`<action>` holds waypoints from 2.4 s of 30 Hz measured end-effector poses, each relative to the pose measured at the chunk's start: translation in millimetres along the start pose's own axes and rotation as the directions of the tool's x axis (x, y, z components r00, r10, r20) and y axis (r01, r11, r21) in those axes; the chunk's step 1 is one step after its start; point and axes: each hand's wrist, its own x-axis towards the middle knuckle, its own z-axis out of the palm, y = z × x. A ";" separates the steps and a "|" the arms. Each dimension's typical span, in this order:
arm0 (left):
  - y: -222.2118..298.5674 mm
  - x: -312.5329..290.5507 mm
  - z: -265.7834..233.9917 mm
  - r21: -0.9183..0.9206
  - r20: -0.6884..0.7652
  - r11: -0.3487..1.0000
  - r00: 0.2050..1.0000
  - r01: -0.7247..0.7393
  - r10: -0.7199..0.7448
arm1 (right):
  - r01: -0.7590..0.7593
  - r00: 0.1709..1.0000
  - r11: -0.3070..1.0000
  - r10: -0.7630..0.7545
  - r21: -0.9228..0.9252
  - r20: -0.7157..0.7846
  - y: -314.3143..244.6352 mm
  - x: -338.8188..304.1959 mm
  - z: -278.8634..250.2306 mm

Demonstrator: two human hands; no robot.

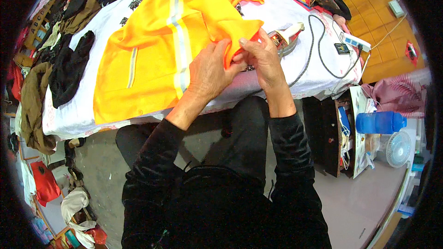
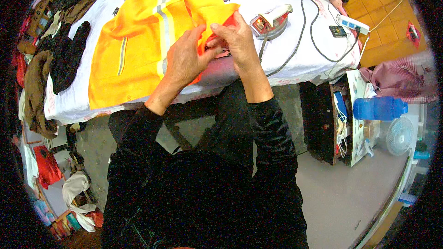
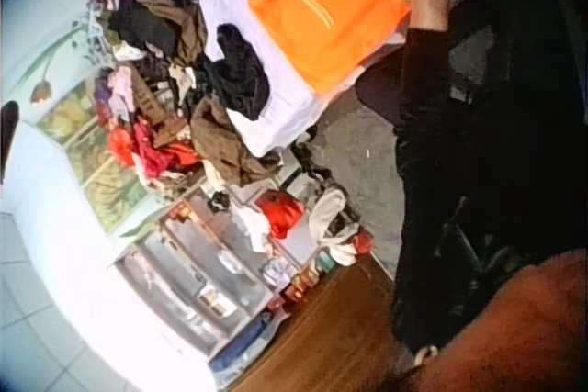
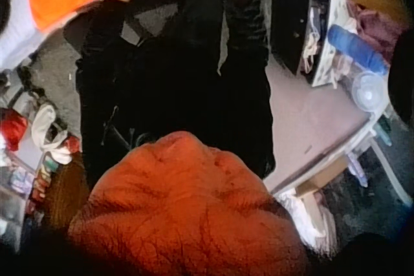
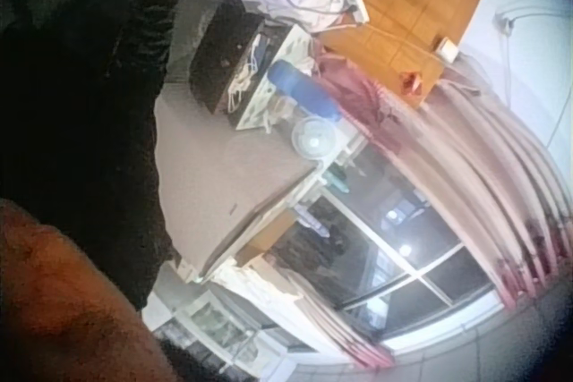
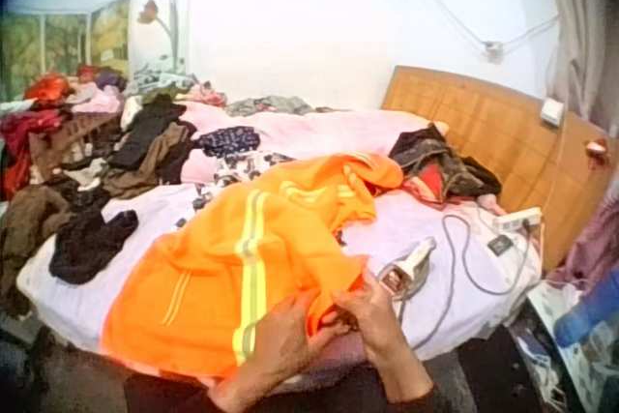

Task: The person moves a water bottle and then sorts through a pile of clothes on a bed. They select a beige garment and a bright orange jacket, unfolding and smoothing them out. Finally, they use an iron to press the orange jacket on the bed.

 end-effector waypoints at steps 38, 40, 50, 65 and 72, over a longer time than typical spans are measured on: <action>11.5 -18.0 35.0 -0.004 0.422 0.987 0.895 -0.160 0.147 | 0.199 0.707 0.350 -0.698 -0.915 -0.113 -2.9 62.4 -59.2; 13.1 -19.9 31.7 -0.036 0.405 0.981 0.895 -0.188 0.186 | 0.115 0.720 0.477 -0.645 -0.871 -0.258 -11.0 55.2 -70.7; -6.5 0.0 81.2 0.178 0.301 0.886 0.881 -0.427 0.365 | -0.219 0.686 0.734 -0.353 -0.643 -0.636 -15.7 72.1 -141.9; -47.8 -48.3 -2.9 0.195 0.274 0.912 0.913 -0.361 0.303 | 0.004 0.779 0.973 -0.149 -0.232 -0.610 -6.6 98.0 -151.6; -90.5 -73.6 -42.4 0.240 0.208 0.950 0.966 -0.201 0.152 | -0.004 0.899 0.919 -0.169 -0.395 -0.404 -63.8 25.0 -131.1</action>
